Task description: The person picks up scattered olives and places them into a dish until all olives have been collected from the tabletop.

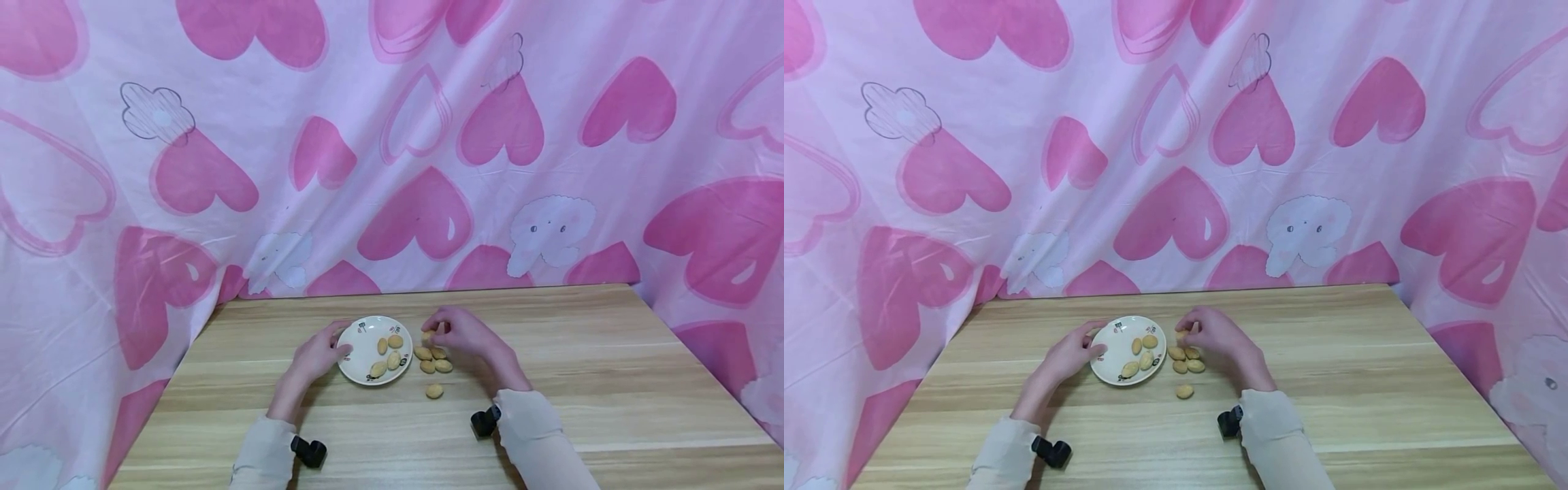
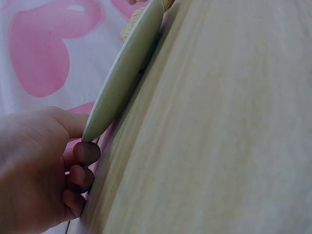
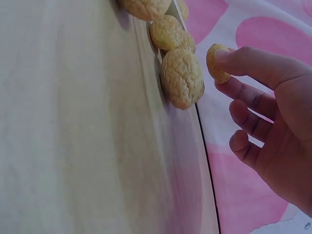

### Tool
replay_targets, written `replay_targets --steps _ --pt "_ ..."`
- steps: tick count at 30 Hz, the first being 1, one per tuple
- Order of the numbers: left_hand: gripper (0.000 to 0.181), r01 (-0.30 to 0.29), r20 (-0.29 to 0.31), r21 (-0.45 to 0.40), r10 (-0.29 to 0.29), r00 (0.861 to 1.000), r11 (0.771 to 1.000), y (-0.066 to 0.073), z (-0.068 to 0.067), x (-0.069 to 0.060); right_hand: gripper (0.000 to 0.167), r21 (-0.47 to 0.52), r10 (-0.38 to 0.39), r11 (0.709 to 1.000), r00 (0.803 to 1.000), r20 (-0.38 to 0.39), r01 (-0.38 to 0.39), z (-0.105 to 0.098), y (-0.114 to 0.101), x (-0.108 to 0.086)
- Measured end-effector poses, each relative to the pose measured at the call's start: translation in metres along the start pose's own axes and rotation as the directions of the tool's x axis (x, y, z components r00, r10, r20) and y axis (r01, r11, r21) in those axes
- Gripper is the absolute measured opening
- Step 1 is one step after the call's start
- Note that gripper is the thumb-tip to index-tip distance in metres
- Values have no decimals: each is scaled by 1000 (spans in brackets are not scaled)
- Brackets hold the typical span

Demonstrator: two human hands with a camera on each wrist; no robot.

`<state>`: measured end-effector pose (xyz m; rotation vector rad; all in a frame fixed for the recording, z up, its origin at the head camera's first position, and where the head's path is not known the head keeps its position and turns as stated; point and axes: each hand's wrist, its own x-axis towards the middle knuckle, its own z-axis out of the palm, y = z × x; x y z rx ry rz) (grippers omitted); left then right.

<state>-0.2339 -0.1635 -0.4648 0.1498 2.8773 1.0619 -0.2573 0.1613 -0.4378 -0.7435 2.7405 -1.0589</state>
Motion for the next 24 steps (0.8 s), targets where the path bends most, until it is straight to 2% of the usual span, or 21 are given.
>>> replay_targets --steps 24 --pt "53 7 -4 8 -7 1000 1000 -3 2 2 21 9 36 999 999 -7 -36 15 -19 24"
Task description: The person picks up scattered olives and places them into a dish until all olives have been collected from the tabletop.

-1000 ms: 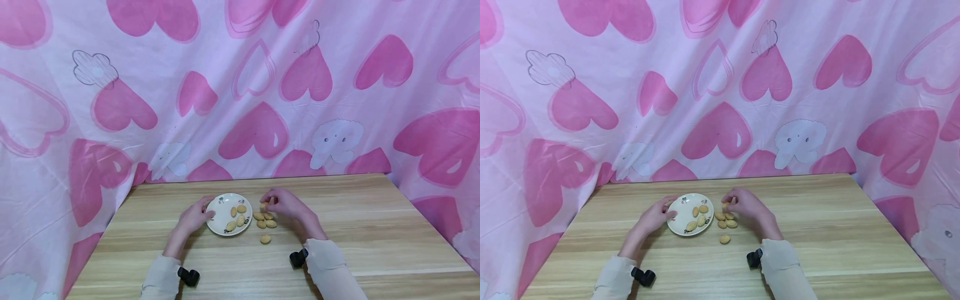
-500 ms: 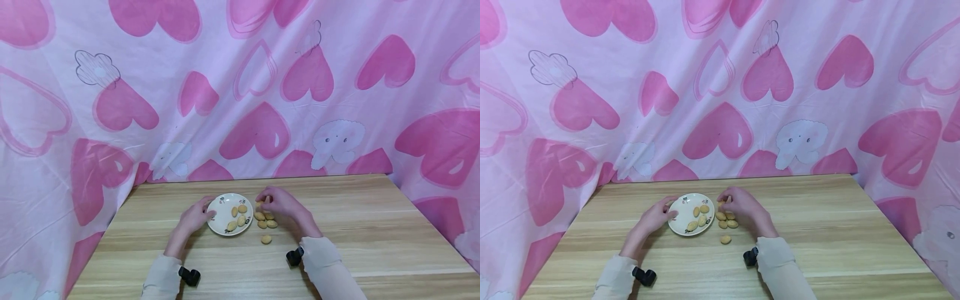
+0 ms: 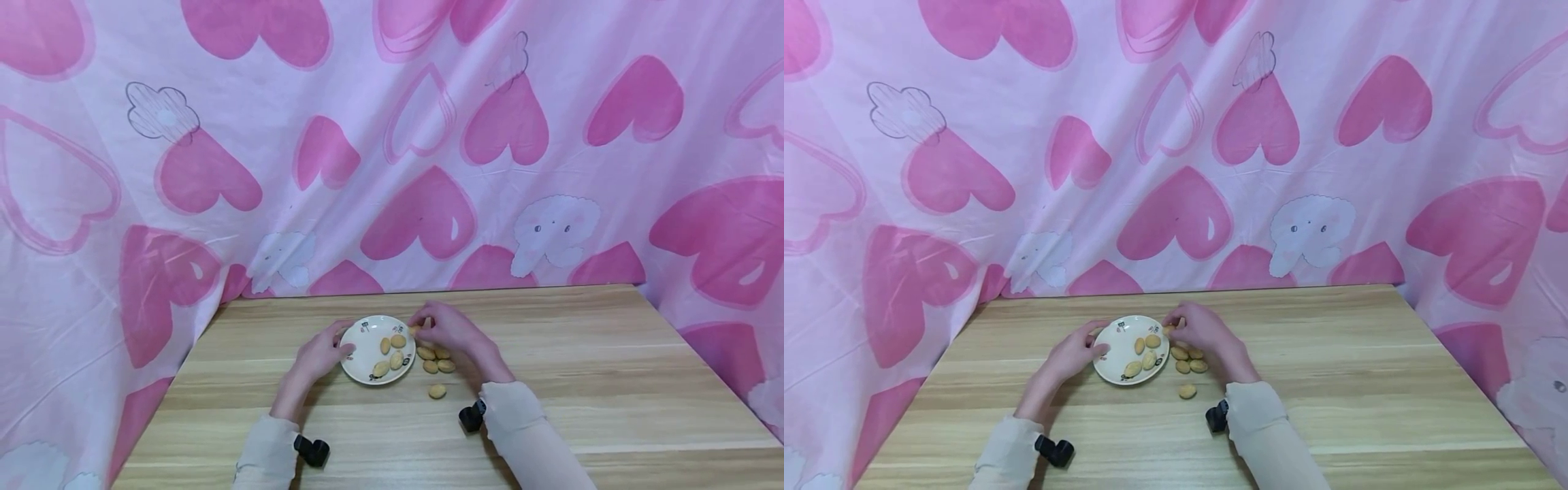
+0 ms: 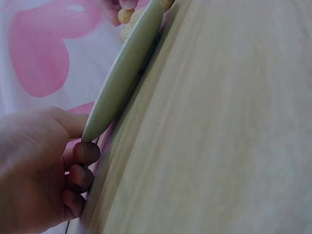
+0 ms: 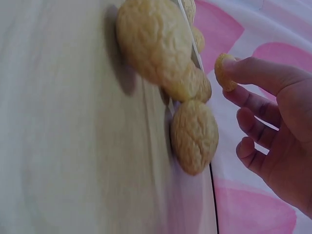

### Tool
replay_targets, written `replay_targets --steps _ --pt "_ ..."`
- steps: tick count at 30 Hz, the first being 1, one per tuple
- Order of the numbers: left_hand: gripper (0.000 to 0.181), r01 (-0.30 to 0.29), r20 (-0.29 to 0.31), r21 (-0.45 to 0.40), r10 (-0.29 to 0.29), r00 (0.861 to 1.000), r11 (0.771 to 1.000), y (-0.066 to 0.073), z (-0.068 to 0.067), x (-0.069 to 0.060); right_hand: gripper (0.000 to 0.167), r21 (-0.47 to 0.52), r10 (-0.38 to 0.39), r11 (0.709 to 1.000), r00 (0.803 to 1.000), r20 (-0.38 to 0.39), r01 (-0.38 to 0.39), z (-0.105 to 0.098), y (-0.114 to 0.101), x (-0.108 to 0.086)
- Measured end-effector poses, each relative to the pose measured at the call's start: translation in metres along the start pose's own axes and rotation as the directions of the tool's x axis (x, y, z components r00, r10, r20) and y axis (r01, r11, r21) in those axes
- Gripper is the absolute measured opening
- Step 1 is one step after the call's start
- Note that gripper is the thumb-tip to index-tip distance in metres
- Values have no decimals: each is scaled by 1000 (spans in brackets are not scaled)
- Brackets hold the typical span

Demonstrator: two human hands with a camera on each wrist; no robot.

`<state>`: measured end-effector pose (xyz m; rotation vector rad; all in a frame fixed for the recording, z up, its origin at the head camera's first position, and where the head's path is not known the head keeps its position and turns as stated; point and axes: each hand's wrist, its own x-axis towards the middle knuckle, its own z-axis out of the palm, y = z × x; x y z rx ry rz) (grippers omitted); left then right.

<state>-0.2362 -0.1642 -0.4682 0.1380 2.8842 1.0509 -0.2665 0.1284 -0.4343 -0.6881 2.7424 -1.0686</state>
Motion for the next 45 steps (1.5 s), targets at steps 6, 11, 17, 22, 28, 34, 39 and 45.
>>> replay_targets --steps 6,11,17,22,28,34,39,45 --pt "53 0 4 -4 0 1000 1000 1 0 1 22 -38 -7 999 1000 -10 6 5 -5 8" --pt "52 -4 2 -5 4 1000 1000 1 0 0 21 0 4 1000 1000 -8 -4 10 -6 14" --pt "53 -1 1 -1 1 1000 1000 1 0 0 19 18 1 1000 1000 -2 -1 16 -6 21" --pt "53 3 -2 1 -3 1000 1000 1 -1 0 17 15 -26 1000 1000 11 25 19 -10 27" --pt "53 1 1 13 -1 1000 1000 0 -1 0 19 15 -27 1000 997 71 26 22 -15 35" --pt "53 0 0 13 0 1000 1000 0 0 0 17 11 -8 1000 996 94 7 26 -16 38" --pt "53 2 2 11 -2 1000 1000 0 1 1 16 12 -1 1000 996 90 0 27 -19 38" --pt "53 -3 5 7 3 1000 1000 1 -1 0 16 5 -25 1000 997 72 24 21 -21 31"
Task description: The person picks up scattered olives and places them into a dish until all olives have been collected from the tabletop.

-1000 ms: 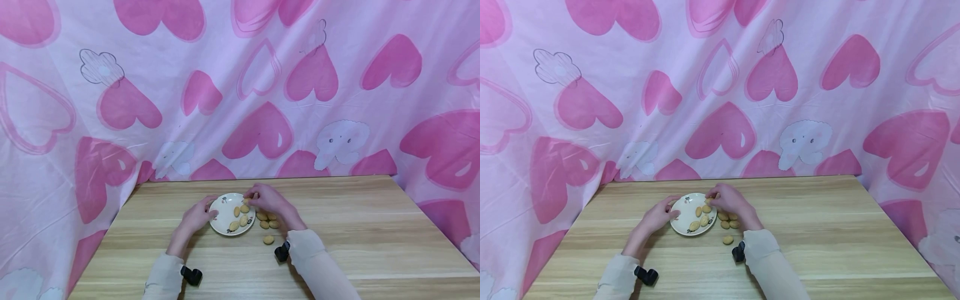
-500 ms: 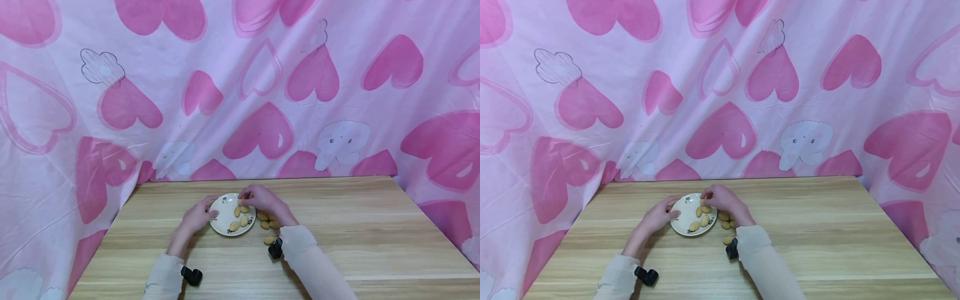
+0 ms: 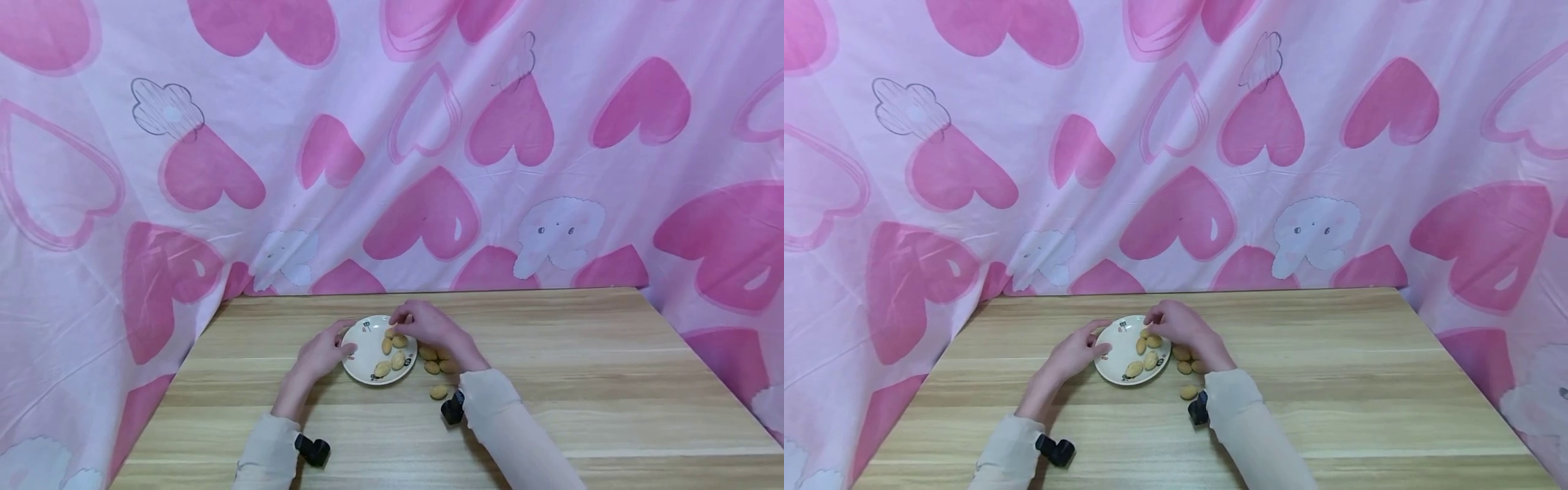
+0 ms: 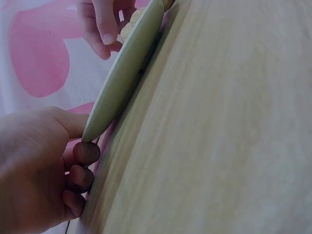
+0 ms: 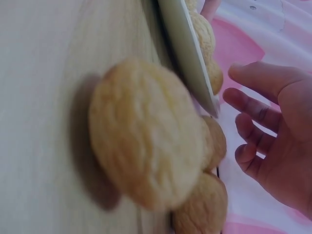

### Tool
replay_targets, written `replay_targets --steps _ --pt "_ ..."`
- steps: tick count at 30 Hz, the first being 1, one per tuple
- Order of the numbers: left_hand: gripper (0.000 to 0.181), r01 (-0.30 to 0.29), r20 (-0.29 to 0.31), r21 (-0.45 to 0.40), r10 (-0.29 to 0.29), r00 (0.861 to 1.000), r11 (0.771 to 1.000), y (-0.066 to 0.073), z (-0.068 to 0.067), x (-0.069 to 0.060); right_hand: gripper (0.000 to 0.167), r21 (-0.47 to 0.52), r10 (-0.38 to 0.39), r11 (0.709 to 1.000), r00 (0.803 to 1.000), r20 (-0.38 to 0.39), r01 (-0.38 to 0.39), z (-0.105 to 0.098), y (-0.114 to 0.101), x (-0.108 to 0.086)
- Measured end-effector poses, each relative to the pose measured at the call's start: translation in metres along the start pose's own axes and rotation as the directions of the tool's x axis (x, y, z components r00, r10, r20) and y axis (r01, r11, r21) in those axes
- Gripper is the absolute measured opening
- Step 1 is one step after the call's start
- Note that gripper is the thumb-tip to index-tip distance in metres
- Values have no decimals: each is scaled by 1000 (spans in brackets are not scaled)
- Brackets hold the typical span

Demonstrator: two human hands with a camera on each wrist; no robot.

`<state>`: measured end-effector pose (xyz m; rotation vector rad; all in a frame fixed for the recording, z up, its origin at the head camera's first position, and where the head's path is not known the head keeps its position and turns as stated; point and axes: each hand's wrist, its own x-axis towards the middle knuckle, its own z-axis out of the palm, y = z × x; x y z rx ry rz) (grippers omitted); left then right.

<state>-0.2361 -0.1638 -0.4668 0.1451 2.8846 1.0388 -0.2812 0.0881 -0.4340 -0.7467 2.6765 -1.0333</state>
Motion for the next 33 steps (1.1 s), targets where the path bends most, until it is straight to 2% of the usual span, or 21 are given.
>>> replay_targets --steps 11,14,24,33 --pt "52 -6 -5 -1 6 1000 1000 -3 -1 -2 11 -2 18 1000 1000 -17 -18 -12 0 -19" --pt "53 -6 -7 0 6 1000 1000 -2 -2 -2 12 3 1 1000 1000 -16 -1 -15 1 -24" --pt "53 -9 -5 -12 9 1000 1000 -1 0 -1 16 9 -46 999 999 17 46 -21 4 -40" --pt "54 1 -2 -25 -1 1000 1000 -1 0 -1 16 11 -40 999 998 40 40 -23 6 -50"
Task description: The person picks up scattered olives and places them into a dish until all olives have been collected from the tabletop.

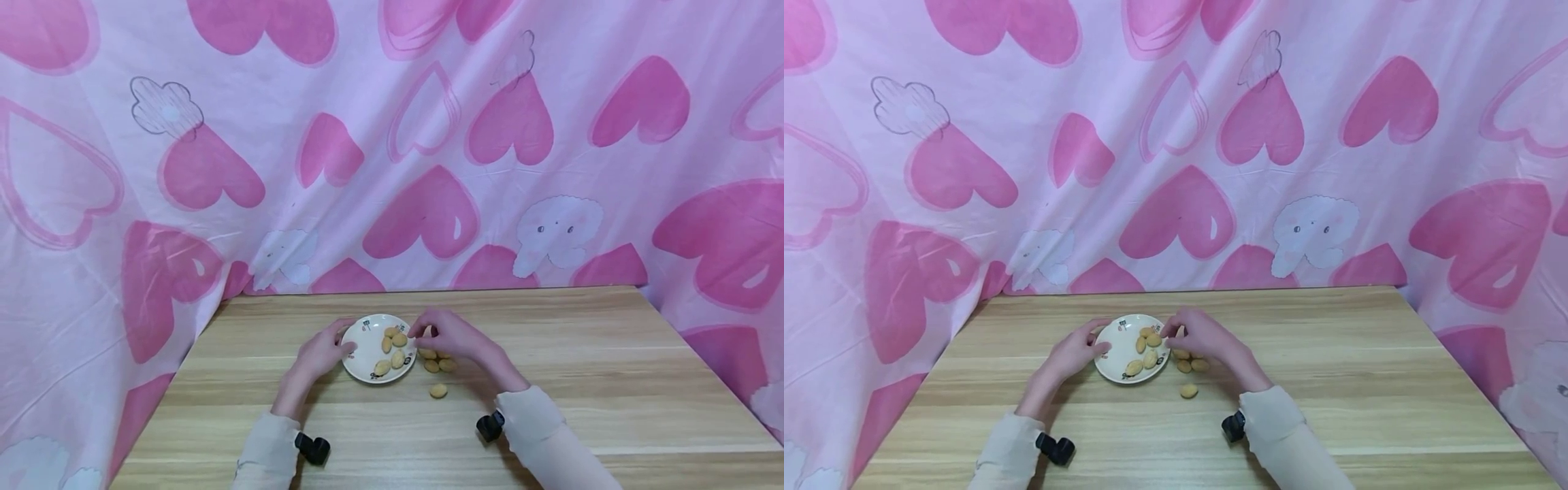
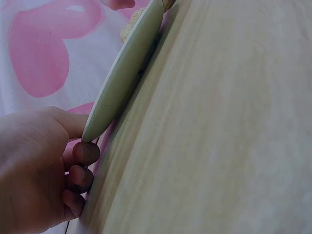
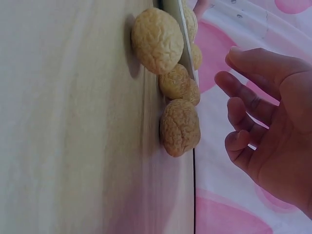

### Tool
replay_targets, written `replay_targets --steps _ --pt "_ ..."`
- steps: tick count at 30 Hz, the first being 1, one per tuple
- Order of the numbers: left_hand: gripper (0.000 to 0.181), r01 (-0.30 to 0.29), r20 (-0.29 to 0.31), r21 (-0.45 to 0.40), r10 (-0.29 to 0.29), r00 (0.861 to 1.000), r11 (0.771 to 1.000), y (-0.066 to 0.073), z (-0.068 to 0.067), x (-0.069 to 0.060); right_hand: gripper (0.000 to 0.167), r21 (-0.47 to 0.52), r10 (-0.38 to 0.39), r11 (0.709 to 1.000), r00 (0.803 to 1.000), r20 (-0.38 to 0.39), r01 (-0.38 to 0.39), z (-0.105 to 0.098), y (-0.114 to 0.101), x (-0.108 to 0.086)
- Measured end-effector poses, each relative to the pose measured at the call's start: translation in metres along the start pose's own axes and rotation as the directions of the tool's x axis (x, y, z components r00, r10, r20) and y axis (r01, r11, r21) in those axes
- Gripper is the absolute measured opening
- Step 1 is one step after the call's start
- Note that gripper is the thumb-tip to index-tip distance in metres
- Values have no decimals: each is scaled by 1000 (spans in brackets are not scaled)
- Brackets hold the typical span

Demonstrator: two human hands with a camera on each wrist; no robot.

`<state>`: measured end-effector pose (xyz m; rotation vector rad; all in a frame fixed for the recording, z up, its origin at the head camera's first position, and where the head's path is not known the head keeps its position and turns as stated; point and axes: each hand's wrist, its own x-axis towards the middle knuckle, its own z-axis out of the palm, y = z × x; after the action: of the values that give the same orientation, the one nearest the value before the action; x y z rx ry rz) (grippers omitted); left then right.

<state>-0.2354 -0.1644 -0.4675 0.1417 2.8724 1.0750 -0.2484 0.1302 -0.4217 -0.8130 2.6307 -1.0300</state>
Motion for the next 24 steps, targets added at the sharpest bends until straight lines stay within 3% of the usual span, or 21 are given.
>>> replay_targets --steps 15,24 --pt "53 11 -4 2 -11 1000 1000 2 0 -2 14 -43 -52 998 998 32 54 0 14 -12" --pt "52 4 -4 22 -4 1000 1000 4 0 -1 19 -5 -57 998 995 77 58 -1 28 -16"
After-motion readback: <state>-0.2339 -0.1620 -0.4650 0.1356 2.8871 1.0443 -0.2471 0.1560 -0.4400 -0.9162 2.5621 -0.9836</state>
